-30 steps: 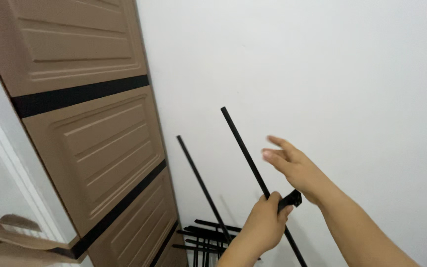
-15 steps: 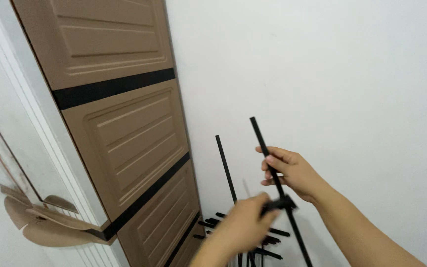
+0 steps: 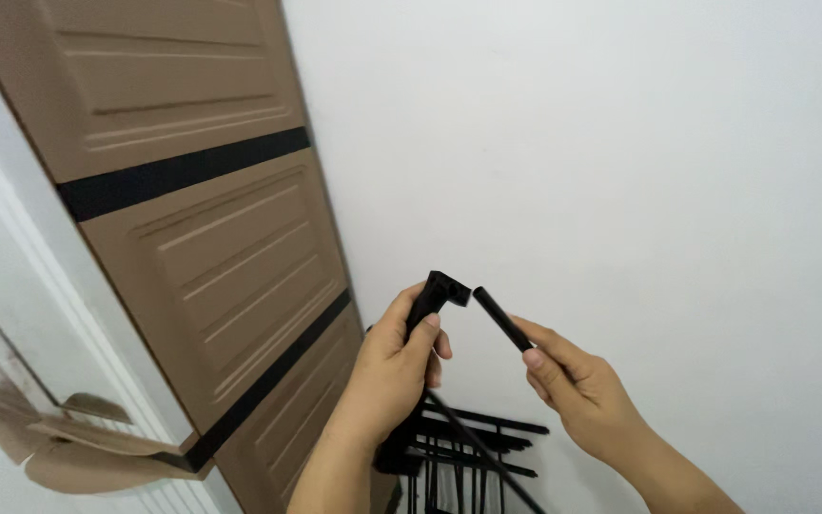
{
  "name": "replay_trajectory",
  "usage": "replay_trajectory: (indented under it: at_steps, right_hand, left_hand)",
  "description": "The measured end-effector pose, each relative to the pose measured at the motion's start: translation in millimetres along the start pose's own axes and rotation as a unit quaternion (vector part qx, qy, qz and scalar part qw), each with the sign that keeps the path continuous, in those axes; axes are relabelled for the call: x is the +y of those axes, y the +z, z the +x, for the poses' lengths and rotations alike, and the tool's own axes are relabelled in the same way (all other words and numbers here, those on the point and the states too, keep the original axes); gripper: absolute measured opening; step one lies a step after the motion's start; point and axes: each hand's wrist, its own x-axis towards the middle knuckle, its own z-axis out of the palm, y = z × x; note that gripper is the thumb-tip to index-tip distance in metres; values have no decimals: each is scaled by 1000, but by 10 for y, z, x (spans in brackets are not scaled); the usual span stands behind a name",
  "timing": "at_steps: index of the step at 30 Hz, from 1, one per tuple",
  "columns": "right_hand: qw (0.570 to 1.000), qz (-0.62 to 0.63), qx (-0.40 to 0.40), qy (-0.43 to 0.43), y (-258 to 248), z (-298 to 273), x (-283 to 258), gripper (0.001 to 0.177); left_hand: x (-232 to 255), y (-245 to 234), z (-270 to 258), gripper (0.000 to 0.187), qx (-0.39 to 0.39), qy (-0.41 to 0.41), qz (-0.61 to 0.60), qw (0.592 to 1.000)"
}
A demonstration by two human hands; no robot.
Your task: The person assembles a black metal frame by connecting rods and corner joints by hand. They insert rods into joints, form rectangular sections, and attach curved handle pieces to complete the frame structure.
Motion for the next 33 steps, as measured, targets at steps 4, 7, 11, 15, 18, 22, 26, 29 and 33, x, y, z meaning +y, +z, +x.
replay_trajectory:
  at_steps: [4,7,11,15,18,22,26,29,33]
  right_hand:
    - [999,-4,-17,29,-51,-93,-1,49]
    - [999,-28,-19,11,-63,-161,9,49]
    - [997,-59,-12,40,-83,-203,19,48]
    - [994,-97,-4,56,-90,-206,-4,46]
    - [993,-111,2,30,-76,-210,-64,45]
    - [990,-129,29,44,-35,-183,-171,44]
    - [989,-125,50,54,-21,-187,-252,46]
    - [987,-147,55,42,-41,-186,-269,42]
    - [982,-179,53,10,-124,-123,-280,39]
  left_hand:
    - [64,67,-35,47,15,-7,87,996]
    - [121,90,-51,43,-9,-18,49,999]
    - [179,56,-62,40,-22,-41,63,997]
    - [242,46,-111,39,-42,-33,145,988]
    - [300,107,-182,46,-30,-40,197,979]
    - [367,155,-269,52,-10,20,223,975]
    - [363,220,-305,54,-3,44,250,967]
    - [312,217,-308,51,13,66,314,947]
    - [227,227,-287,47,61,266,327,904]
